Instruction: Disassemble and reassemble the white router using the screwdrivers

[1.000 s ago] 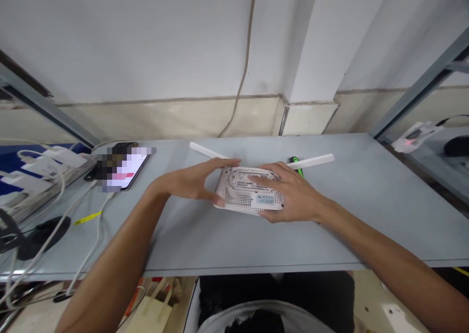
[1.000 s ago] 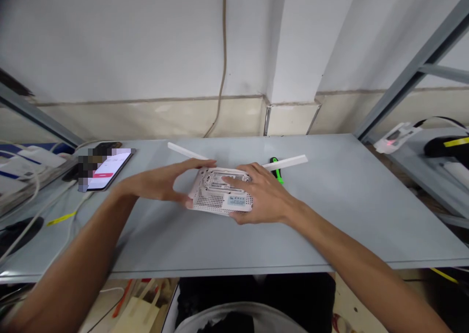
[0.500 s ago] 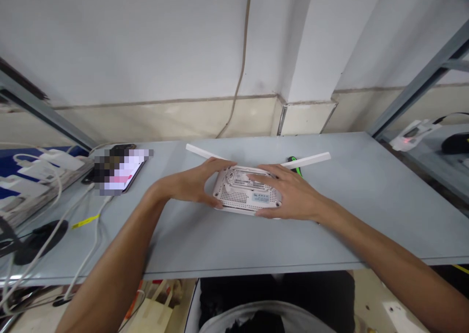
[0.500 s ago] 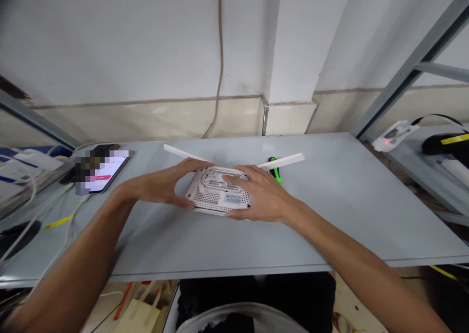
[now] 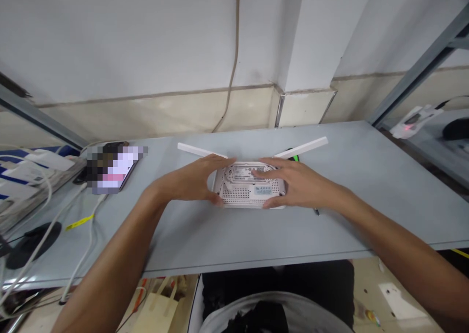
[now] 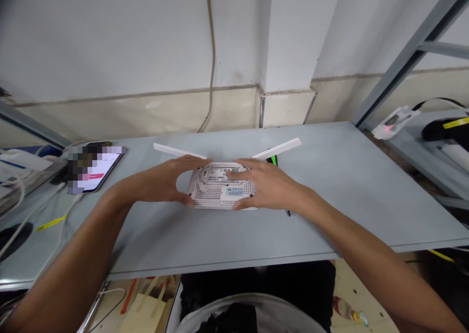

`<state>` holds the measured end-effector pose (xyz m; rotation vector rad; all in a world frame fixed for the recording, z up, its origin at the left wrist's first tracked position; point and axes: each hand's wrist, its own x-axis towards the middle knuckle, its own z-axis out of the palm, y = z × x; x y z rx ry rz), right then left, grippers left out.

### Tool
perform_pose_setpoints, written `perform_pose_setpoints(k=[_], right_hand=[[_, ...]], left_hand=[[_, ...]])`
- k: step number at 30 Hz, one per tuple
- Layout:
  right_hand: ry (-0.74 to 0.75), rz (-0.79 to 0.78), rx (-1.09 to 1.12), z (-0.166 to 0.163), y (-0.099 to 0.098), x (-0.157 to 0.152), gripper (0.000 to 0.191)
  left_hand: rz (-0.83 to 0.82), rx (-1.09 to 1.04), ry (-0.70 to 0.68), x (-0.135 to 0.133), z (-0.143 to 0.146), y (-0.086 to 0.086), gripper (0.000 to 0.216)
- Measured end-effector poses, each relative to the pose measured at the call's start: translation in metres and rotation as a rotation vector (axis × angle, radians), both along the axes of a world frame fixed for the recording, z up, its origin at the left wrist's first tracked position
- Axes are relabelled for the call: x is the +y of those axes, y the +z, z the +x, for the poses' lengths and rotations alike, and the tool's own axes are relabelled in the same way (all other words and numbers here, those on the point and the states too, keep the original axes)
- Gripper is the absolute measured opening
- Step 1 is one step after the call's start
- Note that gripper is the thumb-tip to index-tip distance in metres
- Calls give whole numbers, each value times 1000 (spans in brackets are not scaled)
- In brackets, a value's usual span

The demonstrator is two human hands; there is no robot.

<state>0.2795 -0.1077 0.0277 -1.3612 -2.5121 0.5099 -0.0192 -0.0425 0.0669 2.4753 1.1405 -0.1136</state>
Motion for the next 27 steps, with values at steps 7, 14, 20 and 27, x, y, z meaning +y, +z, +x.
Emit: perform_pose_setpoints(k=[7, 14, 20, 27], right_hand=[[36, 39, -9, -1, -3, 0, 83], [43, -94, 165, 15, -6, 4, 76], [-162, -43, 244, 25, -7, 6, 73], [-317, 423, 319, 21, -12, 6, 27]], left_hand=[[103, 26, -47, -5, 16, 4, 93], [32, -174, -42, 4, -4, -4, 96], [-13, -179, 0, 7, -12, -4, 92], [297, -425, 108, 13, -10, -2, 42]])
